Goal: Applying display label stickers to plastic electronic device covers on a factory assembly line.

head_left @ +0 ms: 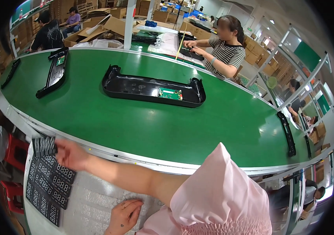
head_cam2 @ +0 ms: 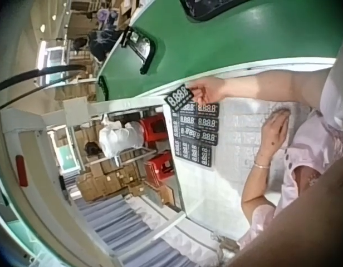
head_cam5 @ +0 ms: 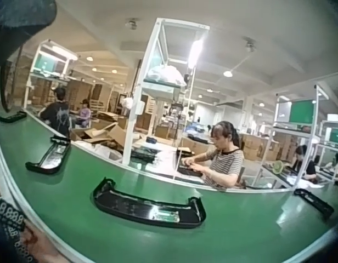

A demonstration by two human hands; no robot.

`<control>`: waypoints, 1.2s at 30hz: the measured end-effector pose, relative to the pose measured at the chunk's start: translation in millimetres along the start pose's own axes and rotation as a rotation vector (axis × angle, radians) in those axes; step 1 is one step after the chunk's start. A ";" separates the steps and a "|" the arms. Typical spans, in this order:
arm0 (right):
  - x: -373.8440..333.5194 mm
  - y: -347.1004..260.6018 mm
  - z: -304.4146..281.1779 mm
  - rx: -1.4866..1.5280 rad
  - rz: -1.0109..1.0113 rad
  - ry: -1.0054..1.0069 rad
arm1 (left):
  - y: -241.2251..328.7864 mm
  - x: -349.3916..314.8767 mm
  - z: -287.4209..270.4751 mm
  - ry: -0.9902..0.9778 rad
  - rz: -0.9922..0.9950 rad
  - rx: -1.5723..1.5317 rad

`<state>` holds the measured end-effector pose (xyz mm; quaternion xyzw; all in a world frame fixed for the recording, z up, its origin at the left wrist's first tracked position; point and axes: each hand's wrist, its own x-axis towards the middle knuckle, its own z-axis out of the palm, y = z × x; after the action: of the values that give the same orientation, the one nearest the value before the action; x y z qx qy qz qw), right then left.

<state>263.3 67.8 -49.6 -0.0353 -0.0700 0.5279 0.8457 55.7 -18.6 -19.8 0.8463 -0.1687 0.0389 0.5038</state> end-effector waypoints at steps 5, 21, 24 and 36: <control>9.8 26.6 5.2 -0.159 -0.003 0.128 | -2.4 -6.3 -1.8 0.069 -0.051 0.086; 87.1 -136.3 58.1 -0.701 -0.157 0.063 | -4.9 -8.9 0.1 0.036 -0.027 -0.071; 126.5 -178.7 45.4 -1.218 -0.304 0.161 | -7.6 -4.8 0.0 0.010 -0.114 -0.099; 190.1 -202.2 -16.3 -2.683 -0.466 0.539 | -14.1 -0.8 -7.6 0.073 0.011 -0.084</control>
<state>527.7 149.7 -23.3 -0.8994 -0.3589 -0.1168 0.2205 60.4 -5.8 -28.1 0.8215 -0.1564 0.0655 0.5445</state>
